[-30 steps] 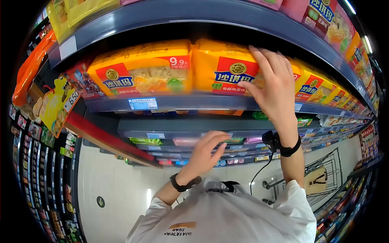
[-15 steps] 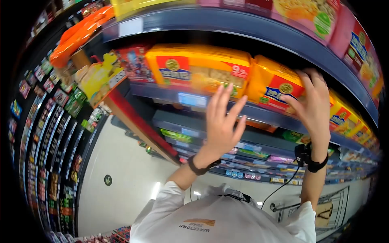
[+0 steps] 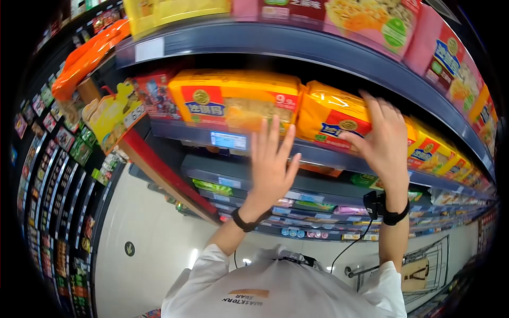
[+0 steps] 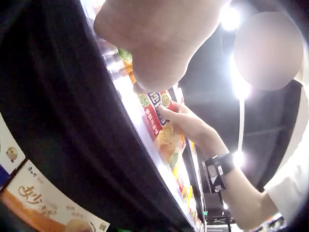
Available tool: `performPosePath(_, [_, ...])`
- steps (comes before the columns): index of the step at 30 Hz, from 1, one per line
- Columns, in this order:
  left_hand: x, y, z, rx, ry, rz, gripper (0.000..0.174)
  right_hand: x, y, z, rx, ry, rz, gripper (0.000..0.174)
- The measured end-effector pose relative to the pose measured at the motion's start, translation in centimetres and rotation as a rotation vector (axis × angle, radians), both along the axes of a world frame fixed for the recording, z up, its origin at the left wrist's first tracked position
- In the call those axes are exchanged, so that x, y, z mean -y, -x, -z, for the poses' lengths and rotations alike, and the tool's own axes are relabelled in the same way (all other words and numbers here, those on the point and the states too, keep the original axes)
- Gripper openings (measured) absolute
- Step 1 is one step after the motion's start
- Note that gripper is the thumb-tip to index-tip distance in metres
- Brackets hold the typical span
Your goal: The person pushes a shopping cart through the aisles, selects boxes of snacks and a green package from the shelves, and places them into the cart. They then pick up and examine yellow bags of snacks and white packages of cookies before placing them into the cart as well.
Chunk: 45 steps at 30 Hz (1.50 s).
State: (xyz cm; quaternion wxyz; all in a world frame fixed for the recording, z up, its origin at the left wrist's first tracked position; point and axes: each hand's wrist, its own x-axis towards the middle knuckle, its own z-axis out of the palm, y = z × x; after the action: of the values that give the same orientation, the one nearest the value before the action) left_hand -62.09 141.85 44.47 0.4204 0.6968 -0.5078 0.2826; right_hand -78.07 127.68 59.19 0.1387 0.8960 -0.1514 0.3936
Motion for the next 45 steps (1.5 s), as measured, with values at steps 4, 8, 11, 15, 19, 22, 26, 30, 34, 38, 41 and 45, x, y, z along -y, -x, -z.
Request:
performPosePath(4, [0.3, -0.2, 0.2, 0.022, 0.023, -0.015, 0.059, -1.1, 0.6, 0.1, 0.033, -0.048, -0.030, 0.077])
performPosePath(8, [0.6, 0.2, 0.2, 0.017, 0.045, -0.022, 0.059, -1.5, 1.0, 1.3, 0.135, 0.016, -0.068, 0.073])
performPosePath(11, [0.7, 0.5, 0.0, 0.016, 0.060, -0.031, 0.058, -2.1, 1.3, 2.1, 0.180, 0.096, -0.047, 0.071])
performPosePath(15, [1.0, 0.4, 0.3, 0.020, 0.083, -0.045, 0.053, -1.5, 1.7, 4.3, 0.239, 0.252, -0.013, 0.053])
performPosePath(19, [0.8, 0.5, 0.2, 0.029, 0.106, -0.016, 0.055, -2.2, 2.3, 6.2, 0.341, 0.362, 0.031, 0.041])
performPosePath(22, [0.6, 1.0, -0.4, 0.029, 0.152, 0.033, 0.062, -2.6, 3.1, 6.7, 0.404, 0.407, 0.024, 0.037])
performPosePath(26, [0.2, 1.6, 1.0, -0.088, 0.365, 0.234, 0.083, -4.2, 5.1, 6.7, 0.393, 0.404, 0.011, 0.033])
performPosePath(30, [-3.3, 4.3, 1.0, -0.151, 0.360, 0.352, 0.060, -7.7, 7.9, 5.9, 0.273, 0.325, -0.072, 0.029])
performPosePath(34, [-1.9, 6.9, 0.2, -0.229, 0.728, 0.808, 0.033, -9.8, 10.1, 5.8, 0.201, 0.193, -0.118, 0.028])
performPosePath(38, [-2.4, 7.9, 2.1, -0.566, 0.416, 0.945, 0.041, -8.9, 12.8, 6.1, 0.037, 0.070, 0.018, 0.032])
performPosePath(41, [-1.9, 9.7, 3.6, -0.588, 0.211, 0.876, 0.051, -7.9, 16.3, 5.8, -0.033, -0.062, 0.066, 0.034])
performPosePath(45, [-1.2, 16.2, 4.4, -0.892, 0.205, 0.746, 0.070, -6.3, 24.6, 8.3, 0.252, -0.086, 0.239, 0.085])
